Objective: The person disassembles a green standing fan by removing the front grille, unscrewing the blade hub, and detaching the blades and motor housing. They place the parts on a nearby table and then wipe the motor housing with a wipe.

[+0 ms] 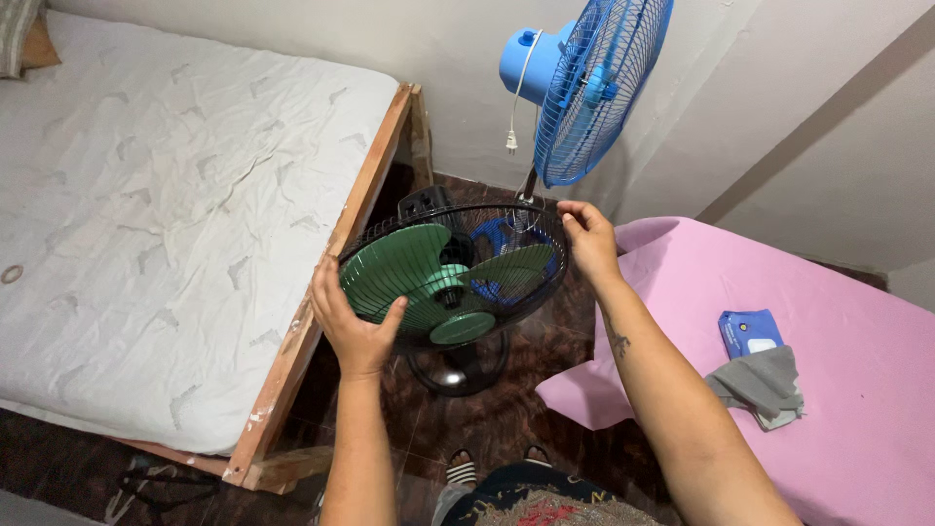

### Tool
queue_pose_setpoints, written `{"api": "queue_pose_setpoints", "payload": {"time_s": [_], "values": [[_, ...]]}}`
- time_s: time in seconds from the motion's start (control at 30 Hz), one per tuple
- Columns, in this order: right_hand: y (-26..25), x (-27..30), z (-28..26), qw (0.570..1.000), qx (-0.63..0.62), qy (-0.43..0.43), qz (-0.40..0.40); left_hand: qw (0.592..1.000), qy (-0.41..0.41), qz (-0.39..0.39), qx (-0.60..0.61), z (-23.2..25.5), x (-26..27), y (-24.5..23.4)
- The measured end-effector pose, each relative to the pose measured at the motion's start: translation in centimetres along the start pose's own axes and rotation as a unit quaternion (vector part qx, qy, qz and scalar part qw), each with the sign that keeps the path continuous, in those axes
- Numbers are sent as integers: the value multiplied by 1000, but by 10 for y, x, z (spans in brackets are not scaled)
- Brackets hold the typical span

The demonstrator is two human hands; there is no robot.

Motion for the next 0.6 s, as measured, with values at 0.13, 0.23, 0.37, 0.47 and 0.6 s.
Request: {"api": "queue_pose_setpoints", "payload": {"time_s": [0.13,0.23,0.37,0.47,0.6], "values": [[6,5,-7,999,27,27,-32,999,23,17,-36,24,-4,-1],[9,7,-18,998,47,-4,-48,998,32,24,-44,38,-10,1],[7,16,-24,993,114,-26,-22,996,62,22,-63,56,-18,4],[7,21,-19,994,102,16,-35,995,80,13,-65,68,-24,10],[17,26,-17,994,56,36,-92,993,99,22,-56,76,-29,10]]}}
Point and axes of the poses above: each hand's wrist, its own x-axis away from the middle knuckle, its own y-axis out of the palm, z = x × y, the point moved 7 cm from there along -x, towards the middle knuckle, and after that the axes turned 5 degrees about -z, right-handed, at the moved point
